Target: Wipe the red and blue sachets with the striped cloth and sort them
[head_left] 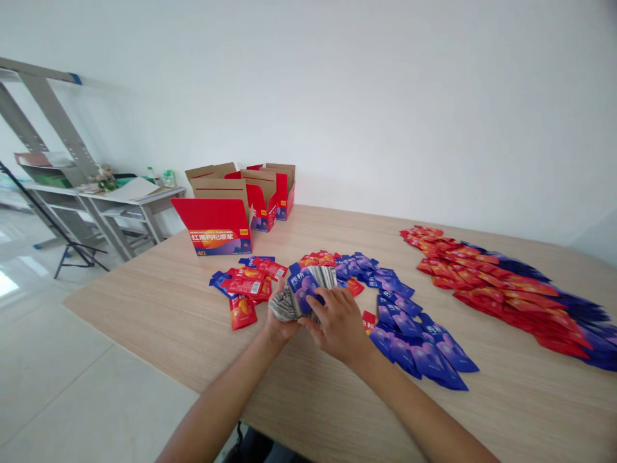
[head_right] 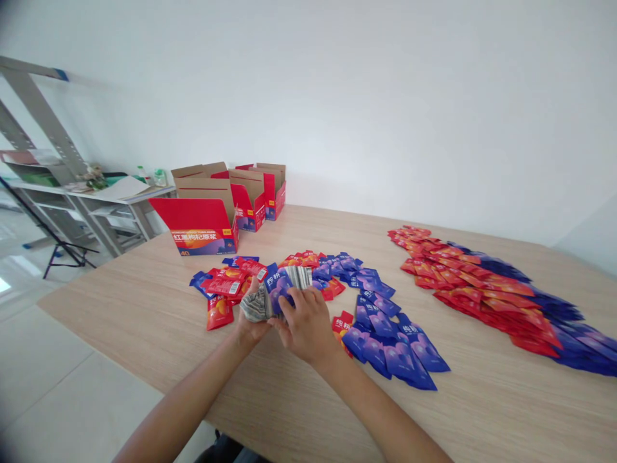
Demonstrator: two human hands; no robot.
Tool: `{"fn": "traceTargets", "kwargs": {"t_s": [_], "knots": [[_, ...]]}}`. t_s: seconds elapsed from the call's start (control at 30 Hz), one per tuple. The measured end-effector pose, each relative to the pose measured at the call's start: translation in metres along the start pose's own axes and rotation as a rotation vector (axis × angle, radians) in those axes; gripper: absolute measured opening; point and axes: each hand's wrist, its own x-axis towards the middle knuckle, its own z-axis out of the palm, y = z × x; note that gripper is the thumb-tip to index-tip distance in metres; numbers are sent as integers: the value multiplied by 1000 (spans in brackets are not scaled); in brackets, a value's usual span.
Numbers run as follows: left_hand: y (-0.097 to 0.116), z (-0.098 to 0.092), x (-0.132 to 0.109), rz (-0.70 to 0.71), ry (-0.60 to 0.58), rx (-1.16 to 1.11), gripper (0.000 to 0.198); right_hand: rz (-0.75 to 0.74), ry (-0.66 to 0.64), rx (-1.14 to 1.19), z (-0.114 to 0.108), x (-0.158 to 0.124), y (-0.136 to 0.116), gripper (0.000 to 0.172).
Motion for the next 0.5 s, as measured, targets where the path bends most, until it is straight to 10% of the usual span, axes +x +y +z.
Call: {"fn": "traceTargets", "kwargs": {"t_s": [0.5], "knots": [[-32,18,-21,-283,-86,102,50,149,-58,-33,-7,6,5,53]]}}
